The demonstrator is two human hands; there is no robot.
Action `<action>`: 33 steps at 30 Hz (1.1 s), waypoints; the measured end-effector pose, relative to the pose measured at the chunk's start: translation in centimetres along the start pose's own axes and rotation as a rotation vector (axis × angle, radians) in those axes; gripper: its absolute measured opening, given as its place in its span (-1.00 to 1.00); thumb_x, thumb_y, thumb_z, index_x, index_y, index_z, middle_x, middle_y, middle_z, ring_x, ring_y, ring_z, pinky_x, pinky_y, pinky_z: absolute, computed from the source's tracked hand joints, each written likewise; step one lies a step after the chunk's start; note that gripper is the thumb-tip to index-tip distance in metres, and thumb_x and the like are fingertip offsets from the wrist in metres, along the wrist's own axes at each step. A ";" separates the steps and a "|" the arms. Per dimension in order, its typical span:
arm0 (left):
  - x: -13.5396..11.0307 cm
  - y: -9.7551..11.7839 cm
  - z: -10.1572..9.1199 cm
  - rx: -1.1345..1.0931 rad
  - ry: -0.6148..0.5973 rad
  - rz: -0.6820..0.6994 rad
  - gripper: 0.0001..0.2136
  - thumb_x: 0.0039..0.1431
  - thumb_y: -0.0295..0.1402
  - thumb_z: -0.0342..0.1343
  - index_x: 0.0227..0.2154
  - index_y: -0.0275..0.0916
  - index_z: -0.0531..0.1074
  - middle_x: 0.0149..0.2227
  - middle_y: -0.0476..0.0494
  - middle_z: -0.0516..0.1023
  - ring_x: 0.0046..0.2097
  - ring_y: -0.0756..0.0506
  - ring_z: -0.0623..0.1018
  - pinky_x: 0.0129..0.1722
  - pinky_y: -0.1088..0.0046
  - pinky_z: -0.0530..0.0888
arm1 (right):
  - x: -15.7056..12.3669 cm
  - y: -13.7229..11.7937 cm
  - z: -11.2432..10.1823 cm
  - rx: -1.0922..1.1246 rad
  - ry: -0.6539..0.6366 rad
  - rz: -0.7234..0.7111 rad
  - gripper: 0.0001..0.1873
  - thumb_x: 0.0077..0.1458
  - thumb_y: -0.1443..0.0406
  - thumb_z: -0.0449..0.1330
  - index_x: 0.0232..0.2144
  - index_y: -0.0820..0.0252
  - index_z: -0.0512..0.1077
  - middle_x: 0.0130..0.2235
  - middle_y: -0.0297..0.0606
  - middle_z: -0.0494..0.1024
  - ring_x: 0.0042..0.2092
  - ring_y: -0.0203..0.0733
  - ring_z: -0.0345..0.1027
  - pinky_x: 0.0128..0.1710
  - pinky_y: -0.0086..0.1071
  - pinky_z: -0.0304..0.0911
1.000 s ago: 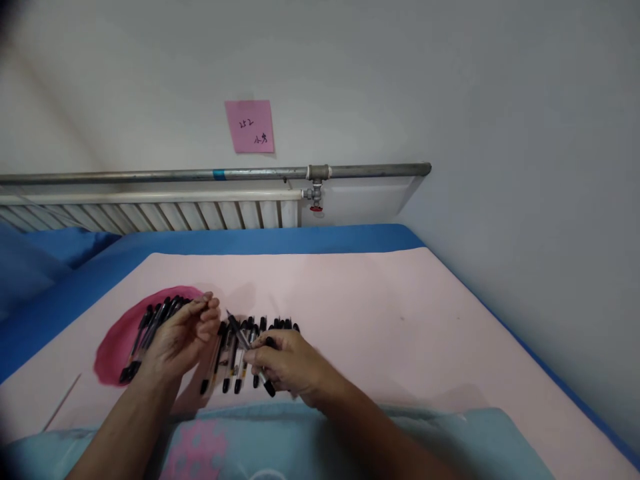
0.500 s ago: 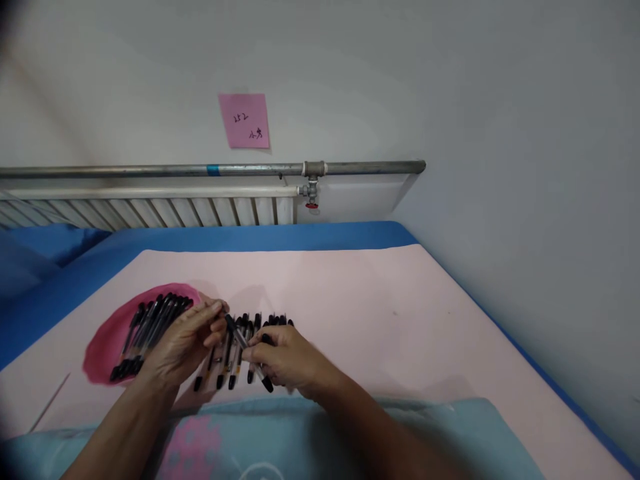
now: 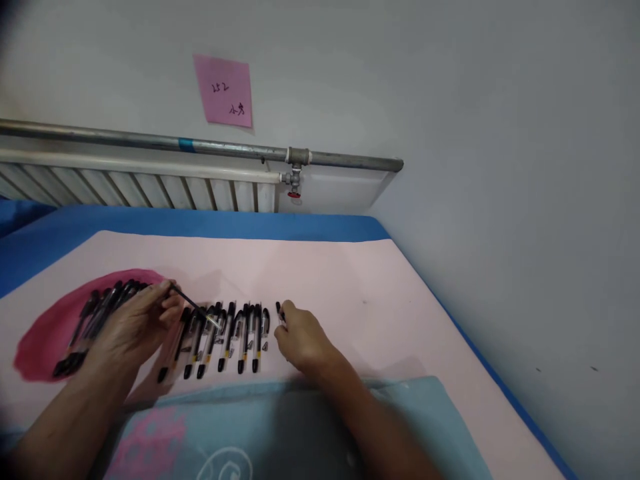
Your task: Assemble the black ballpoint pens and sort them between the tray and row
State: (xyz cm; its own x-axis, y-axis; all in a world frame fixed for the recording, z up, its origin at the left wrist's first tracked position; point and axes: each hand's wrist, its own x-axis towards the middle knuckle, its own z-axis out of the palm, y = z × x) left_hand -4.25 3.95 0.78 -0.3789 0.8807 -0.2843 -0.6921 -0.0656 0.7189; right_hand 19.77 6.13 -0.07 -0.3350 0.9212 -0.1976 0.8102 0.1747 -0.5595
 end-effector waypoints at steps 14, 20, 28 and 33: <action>-1.0 -1.9 0.4 0.208 -0.117 -0.059 -0.88 -0.20 -0.47 0.26 -0.56 -0.36 0.43 -0.57 0.00 0.34 -0.58 0.12 0.31 -0.75 0.70 0.20 | 0.1 -0.2 1.4 -0.125 -0.049 -0.127 -0.93 0.04 0.33 0.01 -0.42 0.22 0.28 -0.45 -0.27 0.40 -0.45 -0.31 0.16 -0.49 -0.44 -0.13; -1.9 -2.4 0.8 0.320 -0.194 -0.136 -0.87 -0.14 -0.40 0.23 -0.54 -0.34 0.40 -0.62 0.03 0.32 -0.63 0.14 0.26 -0.71 0.68 0.19 | 0.1 -0.4 0.8 -0.117 -0.040 -0.116 -0.93 0.01 0.37 0.00 -0.45 0.22 0.28 -0.45 -0.27 0.40 -0.46 -0.32 0.15 -0.49 -0.45 -0.11; -2.7 -3.1 1.0 0.509 -0.256 -0.147 -0.82 -0.06 -0.29 0.17 -0.53 -0.29 0.33 -0.65 0.09 0.28 -0.67 0.14 0.24 -0.68 0.64 0.16 | 0.6 0.2 1.0 0.018 -0.028 -0.108 -0.97 -0.08 0.40 0.04 -0.52 0.21 0.26 -0.51 -0.35 0.36 -0.48 -0.36 0.14 -0.50 -0.48 -0.10; -2.8 -3.3 1.1 0.518 -0.270 -0.199 -0.81 -0.09 -0.29 0.19 -0.52 -0.28 0.32 -0.65 0.10 0.30 -0.67 0.14 0.25 -0.69 0.64 0.15 | 0.2 -0.5 0.1 0.215 0.061 -0.109 -0.90 0.00 0.33 0.03 -0.48 0.22 0.33 -0.52 -0.38 0.33 -0.46 -0.36 0.14 -0.46 -0.49 -0.01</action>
State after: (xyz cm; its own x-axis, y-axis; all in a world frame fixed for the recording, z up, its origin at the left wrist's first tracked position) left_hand -0.27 2.16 -0.10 -0.0575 0.9446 -0.3231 -0.3192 0.2892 0.9025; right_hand 19.24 6.22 0.04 -0.3803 0.9213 -0.0813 0.6476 0.2025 -0.7346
